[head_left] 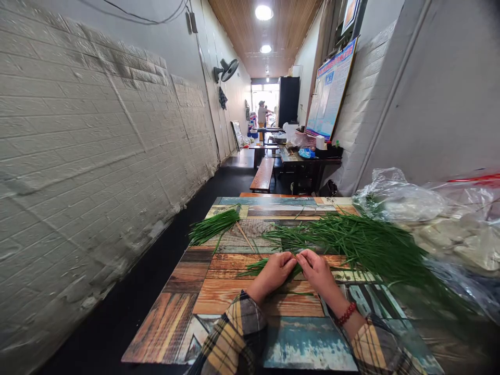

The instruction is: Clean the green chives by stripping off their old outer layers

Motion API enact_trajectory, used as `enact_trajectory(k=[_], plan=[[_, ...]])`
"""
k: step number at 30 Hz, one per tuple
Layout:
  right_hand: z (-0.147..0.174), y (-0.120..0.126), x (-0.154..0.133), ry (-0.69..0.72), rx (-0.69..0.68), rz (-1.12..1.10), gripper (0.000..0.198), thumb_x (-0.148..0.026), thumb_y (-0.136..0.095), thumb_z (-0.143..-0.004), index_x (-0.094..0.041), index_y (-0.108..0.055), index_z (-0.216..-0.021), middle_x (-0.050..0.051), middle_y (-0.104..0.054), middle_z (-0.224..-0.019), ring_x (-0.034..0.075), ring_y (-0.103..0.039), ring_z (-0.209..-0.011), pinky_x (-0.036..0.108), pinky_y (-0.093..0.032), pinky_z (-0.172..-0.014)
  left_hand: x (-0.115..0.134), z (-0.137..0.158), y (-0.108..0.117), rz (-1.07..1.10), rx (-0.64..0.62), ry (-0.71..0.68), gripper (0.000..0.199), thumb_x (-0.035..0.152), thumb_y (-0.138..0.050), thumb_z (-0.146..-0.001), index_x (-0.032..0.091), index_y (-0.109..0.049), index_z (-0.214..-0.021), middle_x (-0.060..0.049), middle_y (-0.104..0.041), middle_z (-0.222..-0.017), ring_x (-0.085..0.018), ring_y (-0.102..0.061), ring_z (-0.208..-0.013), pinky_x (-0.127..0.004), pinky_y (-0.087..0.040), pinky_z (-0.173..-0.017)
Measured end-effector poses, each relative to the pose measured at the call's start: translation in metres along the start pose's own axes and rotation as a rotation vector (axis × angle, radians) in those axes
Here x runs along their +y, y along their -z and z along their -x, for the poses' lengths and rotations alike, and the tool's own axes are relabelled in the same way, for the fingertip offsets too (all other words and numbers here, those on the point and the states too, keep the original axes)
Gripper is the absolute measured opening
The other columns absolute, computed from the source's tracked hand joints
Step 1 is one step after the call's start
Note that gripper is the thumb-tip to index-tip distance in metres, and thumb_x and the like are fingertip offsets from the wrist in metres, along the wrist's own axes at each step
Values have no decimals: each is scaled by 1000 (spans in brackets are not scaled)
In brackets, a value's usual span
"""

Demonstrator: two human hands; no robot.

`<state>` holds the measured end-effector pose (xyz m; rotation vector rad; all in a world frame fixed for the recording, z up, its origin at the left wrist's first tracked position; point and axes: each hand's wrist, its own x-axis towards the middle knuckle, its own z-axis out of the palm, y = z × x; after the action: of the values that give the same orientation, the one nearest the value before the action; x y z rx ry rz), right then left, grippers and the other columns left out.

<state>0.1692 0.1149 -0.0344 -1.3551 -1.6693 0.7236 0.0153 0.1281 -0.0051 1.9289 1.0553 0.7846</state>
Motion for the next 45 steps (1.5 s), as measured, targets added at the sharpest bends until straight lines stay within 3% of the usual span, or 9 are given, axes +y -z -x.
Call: enact_trajectory(k=[9,13,16,22,26,30,37,41,45], plan=[[0,1,-3,7,4,2,33,-45,-40,-88,-18,-56,-77,-5,-44,-53,13,-45,-51,24,-33,-51,2,2,2,94,-73,56,19,26,-58,-71,15,-46,-63,6,-39,-59,-7,-34,-57,-21,-27,-53],[-1,-1,2,-32,-38,-71,36,-50,-42,-88,-17,-58,-84,-4,-50,-56,13,-46,-49,24,-35,-50,0,3,1,268,-158,106,9,21,-55,-71,13,-52,-73,4,-50,-63,-7,-44,-56,-20,-33,-53],[-1,-3,5,-34,-40,-82,38,-52,-44,-86,-18,-59,-85,-2,-55,-59,13,-48,-49,25,-37,-51,-1,3,0,318,-191,84,16,23,-56,-71,11,-58,-82,0,-58,-71,-9,-49,-60,-21,-37,-57],[-1,-3,4,-10,12,-37,32,-48,-48,-84,-19,-59,-77,0,-58,-63,16,-53,-60,26,-40,-59,-3,3,-1,190,-154,30,19,25,-62,-70,10,-64,-81,0,-60,-71,-11,-50,-68,-21,-39,-62],[-1,-2,2,-22,20,13,30,-44,-46,-85,-19,-57,-74,-2,-53,-59,14,-49,-54,25,-38,-55,-3,3,-1,132,-119,30,21,31,-61,-73,10,-64,-77,0,-60,-67,-11,-49,-65,-21,-38,-60],[-1,-1,4,-54,9,-26,30,-45,-45,-85,-19,-56,-75,-3,-50,-58,13,-47,-51,23,-36,-48,-3,0,5,179,36,65,24,34,-59,-75,11,-62,-74,-1,-59,-65,-10,-49,-60,-20,-37,-56],[-1,4,10,-109,-27,-90,37,-51,-47,-83,-19,-62,-76,-2,-52,-53,14,-50,-49,23,-38,-45,-15,-10,28,371,517,115,31,44,-55,-79,14,-55,-75,1,-54,-60,-8,-47,-50,-20,-38,-50],[0,8,10,-88,-9,-21,36,-48,-45,-84,-18,-60,-70,-3,-49,-50,13,-48,-49,22,-38,-46,-24,-11,35,338,626,137,30,45,-52,-80,15,-55,-77,1,-55,-60,-9,-47,-50,-20,-36,-49],[3,11,5,-49,-16,72,35,-44,-42,-86,-18,-57,-66,-4,-45,-51,12,-47,-49,22,-36,-47,-26,-11,30,63,558,100,26,35,-47,-84,15,-58,-71,1,-55,-61,-11,-49,-57,-22,-36,-56]])
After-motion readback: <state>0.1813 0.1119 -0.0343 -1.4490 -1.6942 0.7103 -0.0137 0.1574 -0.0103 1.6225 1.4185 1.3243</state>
